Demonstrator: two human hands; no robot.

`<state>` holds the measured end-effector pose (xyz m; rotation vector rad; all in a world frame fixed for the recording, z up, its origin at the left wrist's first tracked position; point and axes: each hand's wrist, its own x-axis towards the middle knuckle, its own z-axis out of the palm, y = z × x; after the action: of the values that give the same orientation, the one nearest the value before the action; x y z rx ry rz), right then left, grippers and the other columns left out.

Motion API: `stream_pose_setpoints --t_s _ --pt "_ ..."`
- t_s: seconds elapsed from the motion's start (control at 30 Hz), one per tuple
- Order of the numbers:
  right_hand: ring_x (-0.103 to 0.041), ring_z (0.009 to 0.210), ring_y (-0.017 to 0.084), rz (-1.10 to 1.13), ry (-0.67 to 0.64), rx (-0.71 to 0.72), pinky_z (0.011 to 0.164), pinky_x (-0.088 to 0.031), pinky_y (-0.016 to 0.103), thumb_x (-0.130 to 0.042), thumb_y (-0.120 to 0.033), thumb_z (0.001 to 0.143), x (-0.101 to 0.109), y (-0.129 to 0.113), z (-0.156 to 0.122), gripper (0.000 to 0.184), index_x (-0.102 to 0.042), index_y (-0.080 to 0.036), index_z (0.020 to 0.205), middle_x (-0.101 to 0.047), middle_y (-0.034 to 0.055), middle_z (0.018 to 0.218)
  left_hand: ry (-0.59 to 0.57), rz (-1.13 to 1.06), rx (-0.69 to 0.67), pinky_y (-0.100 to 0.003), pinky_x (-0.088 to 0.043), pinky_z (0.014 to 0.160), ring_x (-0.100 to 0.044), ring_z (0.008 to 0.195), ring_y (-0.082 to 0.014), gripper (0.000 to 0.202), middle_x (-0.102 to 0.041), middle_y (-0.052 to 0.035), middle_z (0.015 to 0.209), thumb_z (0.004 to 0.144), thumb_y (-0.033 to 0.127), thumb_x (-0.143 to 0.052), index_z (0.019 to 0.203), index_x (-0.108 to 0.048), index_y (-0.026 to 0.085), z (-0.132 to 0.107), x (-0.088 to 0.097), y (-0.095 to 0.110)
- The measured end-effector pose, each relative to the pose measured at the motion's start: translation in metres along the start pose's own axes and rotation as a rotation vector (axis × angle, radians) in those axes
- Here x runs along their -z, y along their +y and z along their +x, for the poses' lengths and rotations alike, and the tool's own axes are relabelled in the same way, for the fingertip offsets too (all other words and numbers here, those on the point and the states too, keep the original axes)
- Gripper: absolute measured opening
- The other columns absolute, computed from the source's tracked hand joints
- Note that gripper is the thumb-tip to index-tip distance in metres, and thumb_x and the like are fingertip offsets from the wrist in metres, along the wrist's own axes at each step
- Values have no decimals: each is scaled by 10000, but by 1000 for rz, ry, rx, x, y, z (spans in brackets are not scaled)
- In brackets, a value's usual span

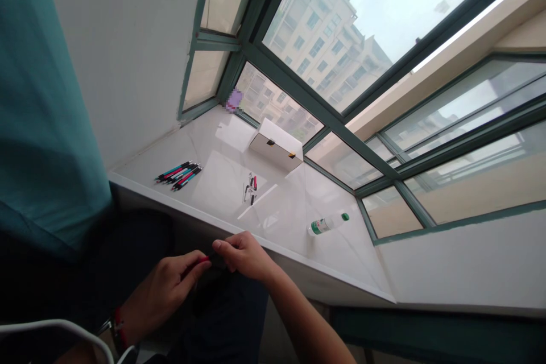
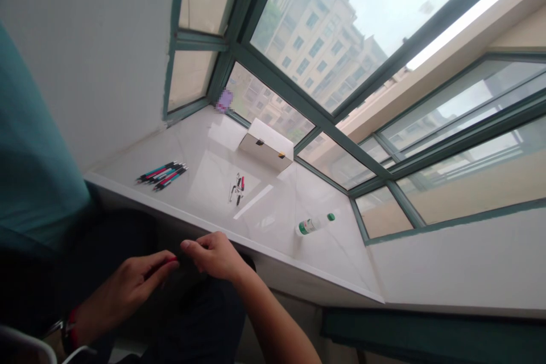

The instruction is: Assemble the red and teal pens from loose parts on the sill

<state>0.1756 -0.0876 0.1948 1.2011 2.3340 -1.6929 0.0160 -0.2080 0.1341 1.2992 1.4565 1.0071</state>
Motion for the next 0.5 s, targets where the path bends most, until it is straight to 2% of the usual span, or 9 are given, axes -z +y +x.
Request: stream_pose_setpoints --t_s 0.13,0.3,0.5 --pt "-328 473 69 109 29 -5 469 -262 224 -475 -671 890 -7 2 -3 584 -474 -172 586 -421 -44 502 10 -18 -6 -237 -427 676 -653 755 -195 287 -704 -7 791 926 465 -457 870 -649 260 0 -5 -2" --pt "-264 519 71 136 38 8 474 -219 230 -491 -672 880 -10 1 -10 553 -416 -185 628 -359 -57 551 54 -87 35 -250 -442 684 -640 768 -215 271 -678 -8 757 875 509 -507 855 -654 282 -4 -9 1" --pt "-246 550 79 112 17 50 488 -202 239 -475 -633 907 -9 0 -21 523 -381 -193 640 -322 -53 583 -145 -299 51 -229 -421 600 -524 660 -152 363 -602 3 719 869 555 -517 809 -639 217 -6 -4 18"
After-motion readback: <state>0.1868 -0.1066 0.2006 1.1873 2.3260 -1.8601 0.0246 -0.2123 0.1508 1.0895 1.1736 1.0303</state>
